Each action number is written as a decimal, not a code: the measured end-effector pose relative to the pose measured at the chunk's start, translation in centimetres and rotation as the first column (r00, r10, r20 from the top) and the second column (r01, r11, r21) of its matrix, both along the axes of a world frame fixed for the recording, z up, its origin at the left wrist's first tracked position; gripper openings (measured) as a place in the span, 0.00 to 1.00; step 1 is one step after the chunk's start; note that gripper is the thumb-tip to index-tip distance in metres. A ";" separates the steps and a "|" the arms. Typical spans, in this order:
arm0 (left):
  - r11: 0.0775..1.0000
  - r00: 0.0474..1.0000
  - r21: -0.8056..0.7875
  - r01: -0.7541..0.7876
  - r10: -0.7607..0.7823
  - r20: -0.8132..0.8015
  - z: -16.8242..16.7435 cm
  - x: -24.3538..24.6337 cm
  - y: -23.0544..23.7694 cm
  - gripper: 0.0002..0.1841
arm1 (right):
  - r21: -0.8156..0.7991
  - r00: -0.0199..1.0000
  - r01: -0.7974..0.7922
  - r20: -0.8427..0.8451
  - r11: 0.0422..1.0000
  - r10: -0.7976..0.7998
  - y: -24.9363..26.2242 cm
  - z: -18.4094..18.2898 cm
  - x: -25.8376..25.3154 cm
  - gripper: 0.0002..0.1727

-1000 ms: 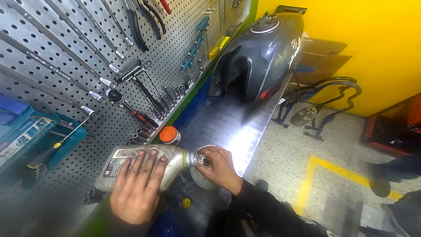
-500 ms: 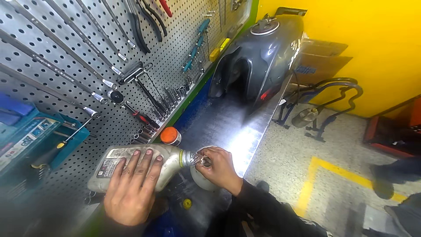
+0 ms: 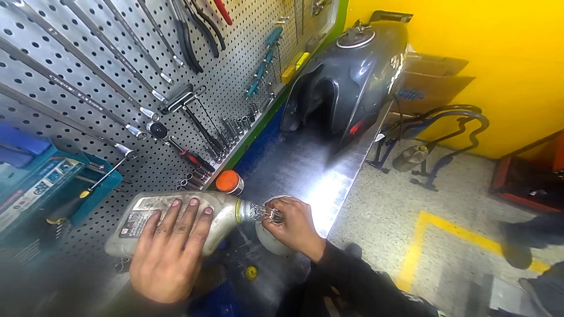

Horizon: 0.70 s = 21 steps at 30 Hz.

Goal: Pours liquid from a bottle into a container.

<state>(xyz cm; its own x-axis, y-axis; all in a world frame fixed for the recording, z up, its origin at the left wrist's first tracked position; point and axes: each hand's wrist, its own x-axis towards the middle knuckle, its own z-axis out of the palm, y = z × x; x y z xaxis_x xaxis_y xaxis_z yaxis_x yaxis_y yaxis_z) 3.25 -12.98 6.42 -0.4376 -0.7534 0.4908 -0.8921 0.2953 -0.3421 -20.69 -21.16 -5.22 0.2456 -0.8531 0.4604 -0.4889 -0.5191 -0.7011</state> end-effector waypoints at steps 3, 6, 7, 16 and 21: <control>1.000 1.000 -0.002 0.001 -0.001 0.017 0.2 0.2 0.0 0.25 | 0.009 1.000 -0.004 -0.002 1.000 0.004 0.0 0.0 0.0 0.10; 1.000 1.000 -0.005 -0.001 0.001 0.016 0.3 0.4 0.0 0.25 | 0.008 1.000 -0.008 -0.010 1.000 0.008 -0.1 -0.1 0.0 0.10; 1.000 1.000 -0.004 0.001 -0.001 0.017 0.3 0.4 0.0 0.24 | 0.005 1.000 -0.006 -0.009 1.000 0.006 -0.1 -0.1 0.0 0.10; 1.000 0.999 -0.001 -0.010 0.010 0.034 0.7 0.6 0.2 0.23 | -0.004 1.000 -0.002 -0.008 1.000 0.002 -0.1 -0.2 0.0 0.10; 1.000 0.999 -0.002 0.003 -0.003 0.053 1.1 0.5 0.2 0.24 | 0.003 1.000 -0.006 -0.010 1.000 0.006 -0.1 0.1 0.0 0.10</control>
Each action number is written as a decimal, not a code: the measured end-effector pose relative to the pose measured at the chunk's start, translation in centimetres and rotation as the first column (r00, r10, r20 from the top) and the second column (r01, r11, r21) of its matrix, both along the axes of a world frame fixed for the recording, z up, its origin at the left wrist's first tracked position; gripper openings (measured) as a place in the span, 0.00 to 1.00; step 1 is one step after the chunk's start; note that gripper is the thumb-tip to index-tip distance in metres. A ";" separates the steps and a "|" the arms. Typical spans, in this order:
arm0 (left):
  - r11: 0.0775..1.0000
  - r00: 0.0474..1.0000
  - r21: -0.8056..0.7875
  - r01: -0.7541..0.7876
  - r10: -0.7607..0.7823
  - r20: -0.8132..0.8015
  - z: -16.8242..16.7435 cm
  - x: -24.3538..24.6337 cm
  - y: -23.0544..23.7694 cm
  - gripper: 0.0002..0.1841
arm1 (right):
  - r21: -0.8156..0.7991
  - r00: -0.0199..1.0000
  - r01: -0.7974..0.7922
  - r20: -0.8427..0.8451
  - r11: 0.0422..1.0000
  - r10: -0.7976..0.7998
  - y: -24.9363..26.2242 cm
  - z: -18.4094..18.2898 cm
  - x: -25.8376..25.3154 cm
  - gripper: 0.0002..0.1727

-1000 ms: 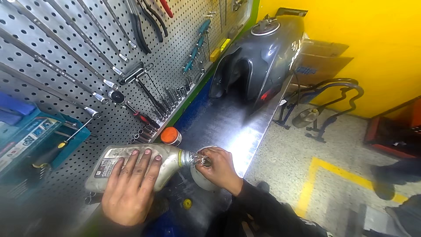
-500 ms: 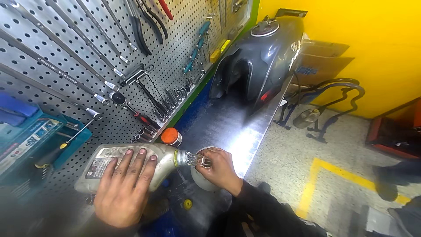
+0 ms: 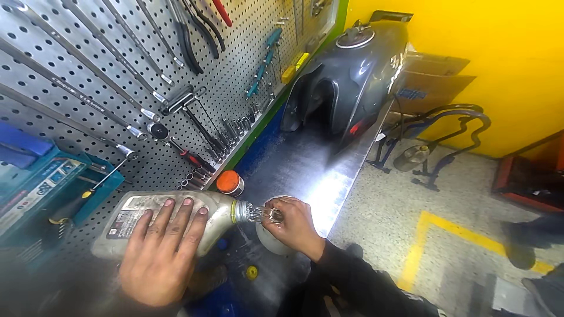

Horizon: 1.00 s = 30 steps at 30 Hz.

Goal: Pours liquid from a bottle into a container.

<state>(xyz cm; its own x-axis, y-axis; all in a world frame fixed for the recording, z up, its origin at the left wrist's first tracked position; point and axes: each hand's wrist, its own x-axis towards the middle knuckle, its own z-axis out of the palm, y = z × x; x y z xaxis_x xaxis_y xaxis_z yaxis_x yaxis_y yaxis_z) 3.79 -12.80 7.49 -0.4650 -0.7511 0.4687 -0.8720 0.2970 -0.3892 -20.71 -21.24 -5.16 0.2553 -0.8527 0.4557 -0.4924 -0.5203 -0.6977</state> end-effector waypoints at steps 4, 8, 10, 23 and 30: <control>1.000 1.000 -0.004 -0.003 0.003 0.002 0.3 -0.1 0.0 0.24 | 0.015 1.000 -0.005 0.001 1.000 0.005 0.0 -0.1 -0.1 0.11; 1.000 1.000 -0.010 -0.005 0.005 0.016 0.5 -0.1 -0.1 0.23 | 0.021 1.000 -0.008 0.003 1.000 0.008 0.0 -0.1 0.0 0.10; 1.000 1.000 -0.016 -0.011 0.011 0.020 0.5 -0.2 -0.1 0.23 | 0.024 1.000 -0.013 0.003 1.000 0.012 0.0 -0.1 -0.1 0.10; 1.000 0.999 -0.015 -0.014 0.015 0.045 1.2 -0.3 0.0 0.24 | 0.023 1.000 -0.008 0.000 1.000 0.008 0.0 -0.1 -0.1 0.11; 1.000 0.998 -0.014 -0.008 0.008 0.057 1.7 -0.4 0.0 0.25 | 0.037 1.000 -0.014 -0.011 0.999 0.015 0.1 0.2 -0.1 0.12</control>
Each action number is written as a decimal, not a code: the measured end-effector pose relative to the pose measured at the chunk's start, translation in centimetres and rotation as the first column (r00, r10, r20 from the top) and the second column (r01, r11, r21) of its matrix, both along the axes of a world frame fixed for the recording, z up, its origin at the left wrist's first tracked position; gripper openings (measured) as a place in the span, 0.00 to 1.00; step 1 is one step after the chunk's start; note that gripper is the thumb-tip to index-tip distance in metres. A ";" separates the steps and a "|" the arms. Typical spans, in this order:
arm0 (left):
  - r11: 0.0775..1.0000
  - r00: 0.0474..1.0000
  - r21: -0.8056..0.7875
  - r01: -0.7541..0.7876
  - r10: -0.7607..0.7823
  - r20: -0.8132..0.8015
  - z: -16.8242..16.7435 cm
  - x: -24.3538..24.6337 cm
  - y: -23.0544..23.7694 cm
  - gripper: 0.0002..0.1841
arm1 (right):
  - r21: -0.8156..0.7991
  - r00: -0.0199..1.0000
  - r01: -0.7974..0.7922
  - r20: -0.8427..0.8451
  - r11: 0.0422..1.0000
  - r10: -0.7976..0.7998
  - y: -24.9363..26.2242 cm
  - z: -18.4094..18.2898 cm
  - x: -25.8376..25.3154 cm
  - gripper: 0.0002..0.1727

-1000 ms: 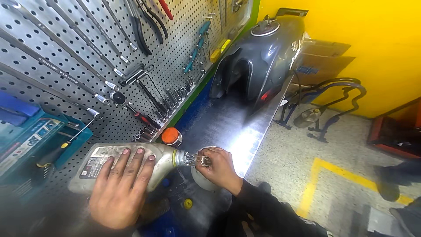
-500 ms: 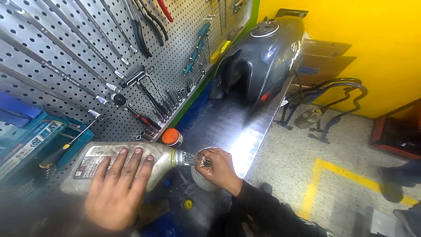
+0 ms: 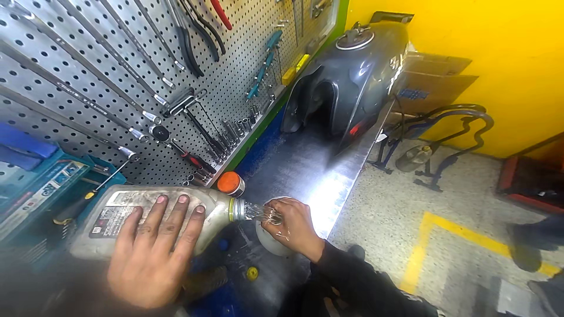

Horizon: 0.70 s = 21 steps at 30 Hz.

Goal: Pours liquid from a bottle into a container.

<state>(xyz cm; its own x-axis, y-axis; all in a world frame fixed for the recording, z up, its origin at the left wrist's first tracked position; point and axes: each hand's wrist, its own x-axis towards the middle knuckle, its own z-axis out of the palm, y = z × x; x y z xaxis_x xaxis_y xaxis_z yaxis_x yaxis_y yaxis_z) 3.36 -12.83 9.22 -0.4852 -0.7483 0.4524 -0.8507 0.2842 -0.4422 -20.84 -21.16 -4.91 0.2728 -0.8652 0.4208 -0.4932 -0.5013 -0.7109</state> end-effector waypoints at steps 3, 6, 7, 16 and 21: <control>1.000 1.000 0.019 0.001 -0.001 0.011 0.1 0.0 0.0 0.26 | 0.002 1.000 -0.005 0.002 1.000 0.005 0.0 -0.1 0.0 0.11; 1.000 1.000 0.019 0.004 -0.004 0.013 0.2 -0.1 -0.2 0.27 | 0.016 1.000 -0.001 0.000 1.000 0.001 0.0 0.1 0.0 0.11; 1.000 1.000 0.018 0.007 -0.008 0.014 0.2 -0.1 -0.2 0.26 | 0.017 1.000 0.000 0.000 1.000 0.000 0.0 0.1 0.0 0.11; 0.999 0.999 0.016 0.039 -0.040 0.034 0.6 -0.6 -0.5 0.27 | -0.005 1.000 0.004 0.005 1.000 -0.004 0.0 0.0 0.0 0.10; 0.999 0.997 0.015 0.049 -0.050 0.066 0.8 -0.9 -0.8 0.27 | 0.008 1.000 -0.006 0.000 1.000 0.006 0.0 0.0 0.0 0.12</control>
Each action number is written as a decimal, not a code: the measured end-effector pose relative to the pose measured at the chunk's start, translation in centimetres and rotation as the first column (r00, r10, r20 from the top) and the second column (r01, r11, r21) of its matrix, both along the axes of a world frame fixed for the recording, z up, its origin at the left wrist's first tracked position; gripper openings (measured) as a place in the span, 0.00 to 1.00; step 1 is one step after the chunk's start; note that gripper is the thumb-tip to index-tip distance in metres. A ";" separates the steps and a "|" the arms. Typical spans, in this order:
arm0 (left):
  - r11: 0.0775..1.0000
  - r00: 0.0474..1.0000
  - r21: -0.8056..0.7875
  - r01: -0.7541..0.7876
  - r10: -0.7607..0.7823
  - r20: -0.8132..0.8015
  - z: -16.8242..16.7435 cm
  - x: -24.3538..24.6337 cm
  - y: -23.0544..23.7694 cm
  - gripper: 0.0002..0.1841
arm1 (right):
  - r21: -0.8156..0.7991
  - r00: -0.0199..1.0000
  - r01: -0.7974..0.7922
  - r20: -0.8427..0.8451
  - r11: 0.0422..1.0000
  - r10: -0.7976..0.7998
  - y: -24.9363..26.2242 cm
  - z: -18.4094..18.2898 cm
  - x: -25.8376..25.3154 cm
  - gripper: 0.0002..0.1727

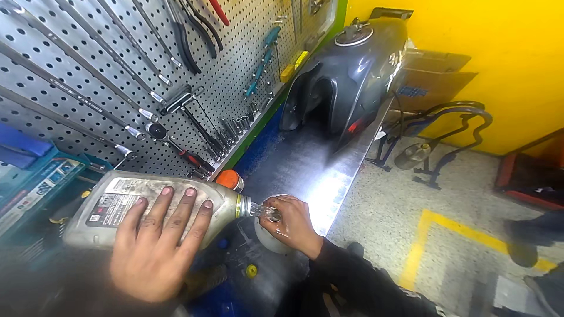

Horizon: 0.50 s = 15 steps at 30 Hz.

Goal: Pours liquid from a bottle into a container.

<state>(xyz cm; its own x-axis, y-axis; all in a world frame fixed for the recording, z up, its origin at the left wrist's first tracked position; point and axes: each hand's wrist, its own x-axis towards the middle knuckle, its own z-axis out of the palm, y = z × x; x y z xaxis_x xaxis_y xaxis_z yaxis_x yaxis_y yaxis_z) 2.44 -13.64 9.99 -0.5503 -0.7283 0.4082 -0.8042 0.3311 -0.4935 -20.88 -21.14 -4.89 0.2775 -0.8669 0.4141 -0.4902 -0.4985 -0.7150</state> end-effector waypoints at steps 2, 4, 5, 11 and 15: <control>1.000 1.000 -0.005 0.004 -0.004 0.008 0.1 -0.2 -0.1 0.26 | -0.002 1.000 0.004 -0.005 1.000 -0.004 0.0 0.0 0.0 0.11; 1.000 1.000 -0.008 0.012 -0.012 0.013 0.1 -0.4 -0.3 0.26 | -0.011 1.000 0.009 -0.003 1.000 -0.009 0.1 0.0 0.0 0.11; 1.000 1.000 -0.009 0.016 -0.016 0.018 0.2 -0.5 -0.3 0.25 | -0.017 1.000 0.011 -0.001 1.000 -0.011 0.1 -0.1 0.0 0.11; 0.997 0.997 0.031 0.076 -0.077 0.026 0.3 -1.7 -1.0 0.23 | -0.019 1.000 0.004 0.012 1.000 -0.004 0.0 0.1 -0.1 0.11; 0.993 0.993 0.055 0.108 -0.111 0.051 0.1 -2.6 -1.4 0.22 | -0.015 1.000 0.005 0.025 1.000 -0.004 0.1 0.0 -0.1 0.12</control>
<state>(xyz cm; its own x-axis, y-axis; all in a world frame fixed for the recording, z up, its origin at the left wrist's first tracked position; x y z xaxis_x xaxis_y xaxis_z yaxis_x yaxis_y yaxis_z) -0.19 -15.03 10.12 -0.6479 -0.6821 0.3390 -0.7347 0.4422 -0.5145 -21.02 -21.09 -4.84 0.2630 -0.8618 0.4338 -0.4744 -0.5070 -0.7196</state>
